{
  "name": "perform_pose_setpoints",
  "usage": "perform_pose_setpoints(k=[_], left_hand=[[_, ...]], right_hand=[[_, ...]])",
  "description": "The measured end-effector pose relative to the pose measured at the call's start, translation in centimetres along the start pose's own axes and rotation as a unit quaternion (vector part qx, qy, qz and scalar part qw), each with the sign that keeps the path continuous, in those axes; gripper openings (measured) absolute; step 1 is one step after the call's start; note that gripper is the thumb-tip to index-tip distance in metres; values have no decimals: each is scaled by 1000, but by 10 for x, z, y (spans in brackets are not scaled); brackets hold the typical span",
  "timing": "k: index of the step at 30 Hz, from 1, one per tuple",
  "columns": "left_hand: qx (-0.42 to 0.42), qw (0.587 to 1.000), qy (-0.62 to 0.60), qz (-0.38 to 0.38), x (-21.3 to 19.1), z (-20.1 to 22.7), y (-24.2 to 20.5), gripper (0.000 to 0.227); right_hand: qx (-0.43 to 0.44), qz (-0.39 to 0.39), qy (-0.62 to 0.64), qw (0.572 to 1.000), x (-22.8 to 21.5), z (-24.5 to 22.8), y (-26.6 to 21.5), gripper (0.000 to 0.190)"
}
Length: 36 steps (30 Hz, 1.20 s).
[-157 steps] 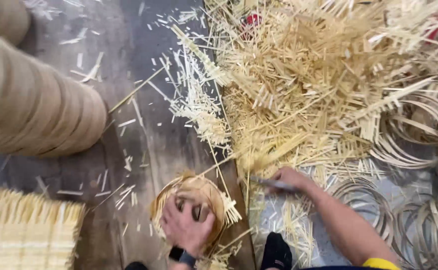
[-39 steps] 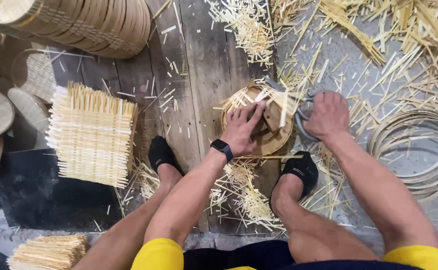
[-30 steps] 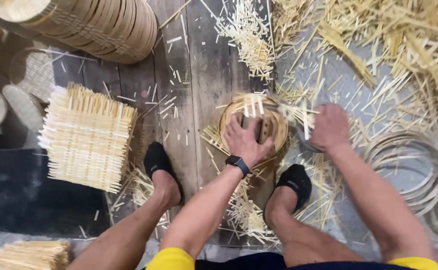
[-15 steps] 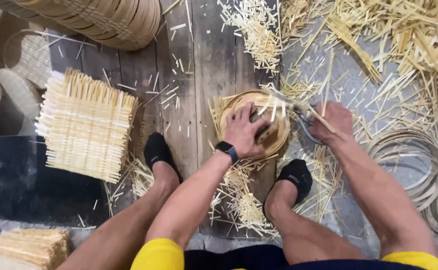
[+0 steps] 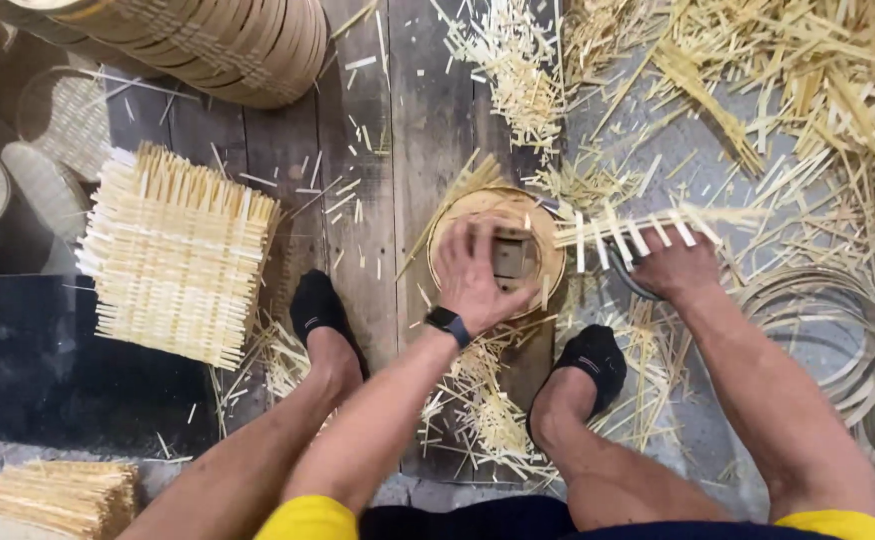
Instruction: The person is weaving bamboo strips to create steamer basket components and using scissors to trim excess material.
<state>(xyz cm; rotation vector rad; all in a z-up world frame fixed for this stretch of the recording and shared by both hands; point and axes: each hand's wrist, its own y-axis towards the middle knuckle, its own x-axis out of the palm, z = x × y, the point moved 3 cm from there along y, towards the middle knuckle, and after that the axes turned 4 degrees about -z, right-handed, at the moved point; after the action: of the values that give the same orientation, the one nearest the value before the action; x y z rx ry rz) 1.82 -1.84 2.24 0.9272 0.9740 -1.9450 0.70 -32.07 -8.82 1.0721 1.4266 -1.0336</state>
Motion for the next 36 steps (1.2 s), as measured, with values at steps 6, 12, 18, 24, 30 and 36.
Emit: perform_pose_setpoints(k=[6, 12, 18, 24, 30, 36], left_hand=[[-83, 993, -75, 37, 23, 2, -7, 119], [-76, 995, -40, -51, 12, -10, -4, 115], [-4, 995, -6, -99, 4, -7, 5, 116], [47, 987, 58, -140, 10, -18, 16, 117], [240, 960, 146, -18, 41, -46, 14, 90], [34, 997, 1, -65, 16, 0, 13, 97]], right_hand=[[13, -105, -52, 993, -38, -46, 32, 36], [78, -247, 21, 966, -33, -18, 17, 42], [25, -49, -80, 995, -17, -32, 26, 65], [72, -308, -79, 945, -42, -26, 28, 51], [80, -304, 18, 949, -25, -20, 28, 28], [13, -110, -11, 994, -44, -32, 33, 58]])
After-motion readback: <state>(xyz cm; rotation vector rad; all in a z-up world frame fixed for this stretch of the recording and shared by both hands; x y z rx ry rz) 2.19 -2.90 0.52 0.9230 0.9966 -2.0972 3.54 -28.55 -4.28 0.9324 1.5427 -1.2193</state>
